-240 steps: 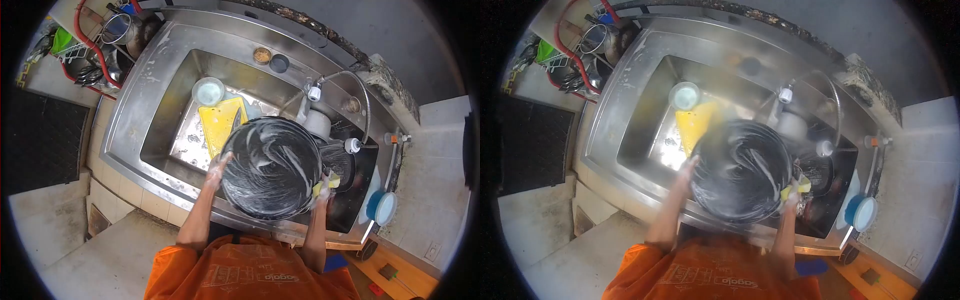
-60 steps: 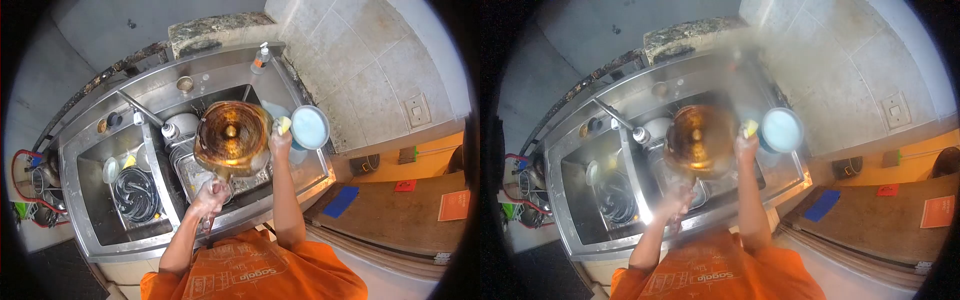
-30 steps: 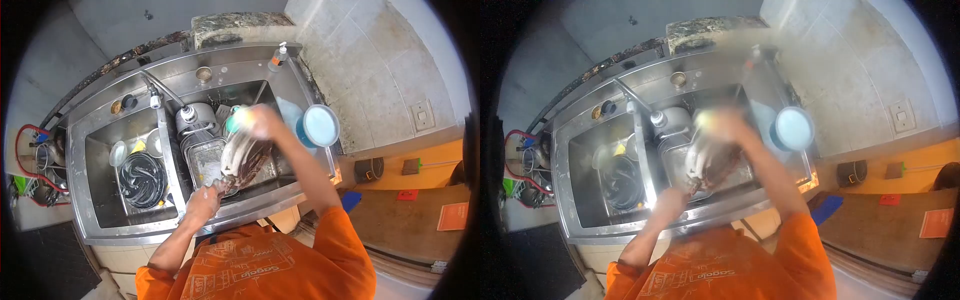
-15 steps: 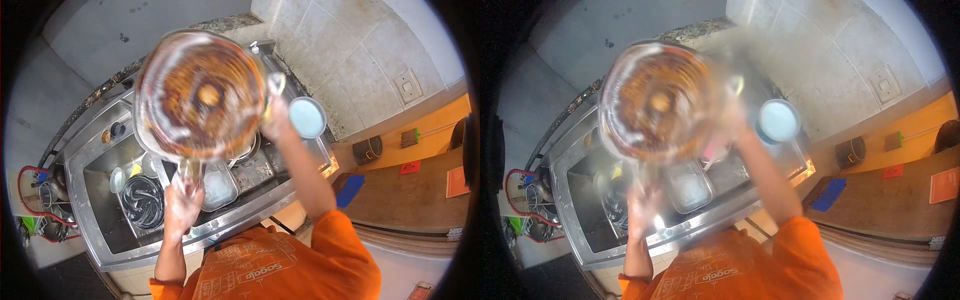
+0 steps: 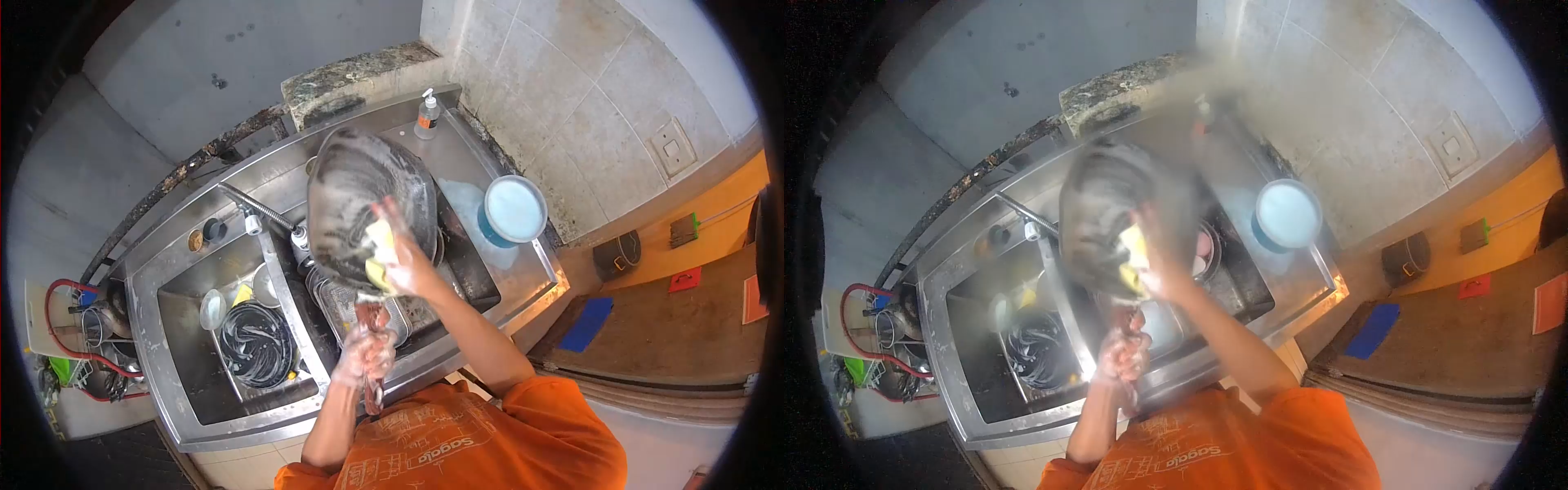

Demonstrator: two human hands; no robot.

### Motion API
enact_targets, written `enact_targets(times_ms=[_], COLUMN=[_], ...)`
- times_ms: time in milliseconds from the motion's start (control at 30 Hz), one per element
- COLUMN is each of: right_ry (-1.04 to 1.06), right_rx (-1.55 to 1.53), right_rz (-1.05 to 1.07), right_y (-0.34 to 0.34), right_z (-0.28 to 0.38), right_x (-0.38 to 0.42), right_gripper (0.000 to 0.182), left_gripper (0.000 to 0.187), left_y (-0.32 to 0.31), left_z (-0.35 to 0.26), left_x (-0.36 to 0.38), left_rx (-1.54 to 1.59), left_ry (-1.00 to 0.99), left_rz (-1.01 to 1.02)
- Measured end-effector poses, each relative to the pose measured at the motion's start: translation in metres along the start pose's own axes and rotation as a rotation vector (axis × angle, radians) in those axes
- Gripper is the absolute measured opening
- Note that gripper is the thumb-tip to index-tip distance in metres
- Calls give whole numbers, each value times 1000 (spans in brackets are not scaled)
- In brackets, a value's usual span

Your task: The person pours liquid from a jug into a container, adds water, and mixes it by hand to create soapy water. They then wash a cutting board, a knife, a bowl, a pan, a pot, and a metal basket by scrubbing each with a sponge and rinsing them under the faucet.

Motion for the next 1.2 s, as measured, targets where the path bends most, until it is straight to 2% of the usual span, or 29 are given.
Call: enact_targets(times_ms=[33,100,133,167,233,300,333,367,400,433,467,500,533,567,633,667,700,767,833,900,933,967,1033,1067,1100,1133,1167,1200], right_ry=[312,356,177,289,565,540,630,548,238,405,435,514,592,643,-46,132,325,586,-51,13,252,236,-317,-591,-278,-375,-253,-564], right_rx=[432,1238,1320,1494,1426,1413,1592,1620,1576,1570,1761,1749,1543,1326,351,630,906,863,400,668,663,692,437,53,392,228,653,525], right_rz=[11,-378,-381,-609,-409,135,397,508,371,70,0,-25,-5,14,320,517,696,890,1008,884,767,727,695,436,427,356,271,113], right_y=[20,41,23,15,-30,-67,-61,-44,-24,7,8,-16,-37,-57,-77,-107,-137,-180,-187,-157,-149,-129,-90,-80,-57,-40,-14,27], right_z=[-19,-1,26,22,-8,-15,-25,-34,-36,-62,-53,-37,-39,-48,-139,-141,-137,-112,-138,-216,-214,-221,-247,-228,-219,-204,-191,-212], right_x=[-12,-32,-33,-38,-40,-4,10,10,2,-11,-19,-16,-12,1,24,55,83,106,116,125,123,118,115,115,108,106,106,115], right_gripper=[83,94,93,73,79,81,75,79,81,82,83,84,83,82,79,77,75,59,59,60,48,48,35,29,23,22,21,21], left_gripper=[19,20,19,19,19,18,17,17,16,17,17,17,16,15,14,14,16,15,13,13,15,17,26,30,35,39,35,33], left_y=[7,23,29,26,24,39,56,70,79,70,66,61,64,69,65,86,95,151,164,174,186,197,214,226,242,258,358,362], left_z=[4,20,27,29,31,24,21,19,14,8,5,2,1,1,-10,-11,-12,-9,-19,-36,-47,-58,-95,-110,-125,-136,-143,-144], left_x=[4,7,7,11,15,20,27,39,52,65,75,85,94,105,130,143,158,188,231,264,272,278,267,265,262,256,267,257], left_rx=[-1,147,187,194,59,86,107,136,42,148,99,57,-67,-61,-70,-34,96,-179,-17,-156,-283,-412,-559,-765,-979,-1138,-1479,-1391], left_ry=[10,135,200,203,287,258,248,229,194,216,254,283,266,236,133,91,49,-129,-264,-512,-497,-489,-445,-442,-444,-388,-439,-404], left_rz=[-1,85,27,20,-132,-129,-144,-163,-190,-46,-73,-103,-218,-149,-182,-118,-205,-207,-442,-645,-850,-1055,-1333,-1411,-1483,-1594,-1625,-1638])
Point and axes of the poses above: each hand's wrist, its own x-axis away from the middle knuckle, its own y-axis out of the back of the hand, z = x × y, the point moved 5 cm from there along -x, towards the middle knuckle, and after that the axes turned 8 degrees about x, right-handed, at the moved point
